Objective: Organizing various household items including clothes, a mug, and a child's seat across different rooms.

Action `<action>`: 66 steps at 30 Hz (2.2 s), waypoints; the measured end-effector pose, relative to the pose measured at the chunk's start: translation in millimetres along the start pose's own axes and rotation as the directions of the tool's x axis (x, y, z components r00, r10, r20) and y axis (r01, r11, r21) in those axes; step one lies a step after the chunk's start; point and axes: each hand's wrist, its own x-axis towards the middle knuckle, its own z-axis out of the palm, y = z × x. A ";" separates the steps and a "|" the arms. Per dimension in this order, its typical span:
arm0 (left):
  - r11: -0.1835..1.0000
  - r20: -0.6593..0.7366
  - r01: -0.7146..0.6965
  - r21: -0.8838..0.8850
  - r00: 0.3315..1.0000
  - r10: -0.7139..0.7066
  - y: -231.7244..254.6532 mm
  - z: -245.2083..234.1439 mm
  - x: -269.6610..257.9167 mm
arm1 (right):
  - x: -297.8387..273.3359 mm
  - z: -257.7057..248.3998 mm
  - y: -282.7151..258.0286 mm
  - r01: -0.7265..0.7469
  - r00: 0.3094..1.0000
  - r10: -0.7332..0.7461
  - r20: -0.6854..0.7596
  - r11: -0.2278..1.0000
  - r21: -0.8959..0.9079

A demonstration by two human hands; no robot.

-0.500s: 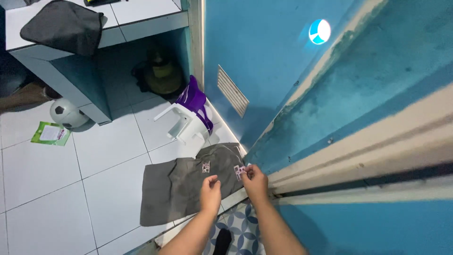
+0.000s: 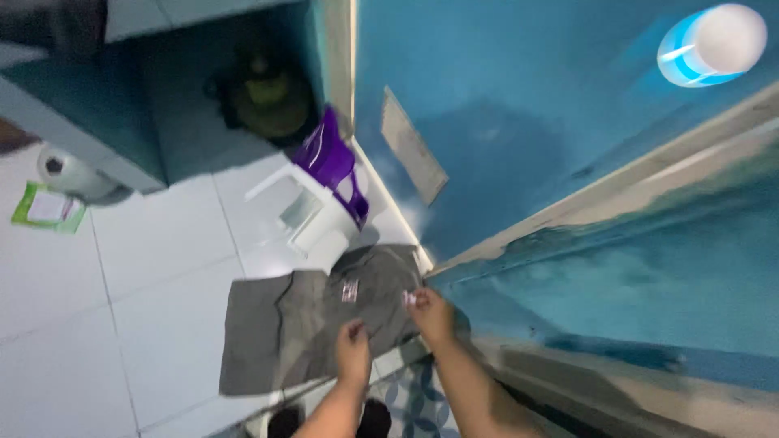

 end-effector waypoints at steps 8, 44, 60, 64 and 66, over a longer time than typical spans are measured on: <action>0.975 -0.097 0.216 0.060 0.973 -0.210 35.7 -23.7 40.4 | 27.0 71.1 19.7 -0.101 0.994 0.098 0.048 0.993 0.062; 0.934 0.037 0.209 0.290 0.973 -0.229 -122.4 -21.3 217.8 | 107.4 299.6 189.6 0.052 0.998 -0.051 0.040 0.998 -0.021; 0.973 0.200 -0.090 -0.215 0.970 0.134 209.2 44.9 139.3 | 128.0 20.7 -175.7 -0.150 0.969 0.188 -0.158 0.963 0.224; 0.953 0.130 -0.202 -0.226 0.963 0.235 320.3 28.1 172.7 | 174.2 20.7 -202.1 0.133 0.978 -0.026 -0.207 0.843 0.521; 0.872 0.097 -0.275 -0.405 0.935 0.340 362.3 19.0 200.9 | 197.8 18.7 -241.6 0.154 0.976 -0.049 -0.211 0.842 0.516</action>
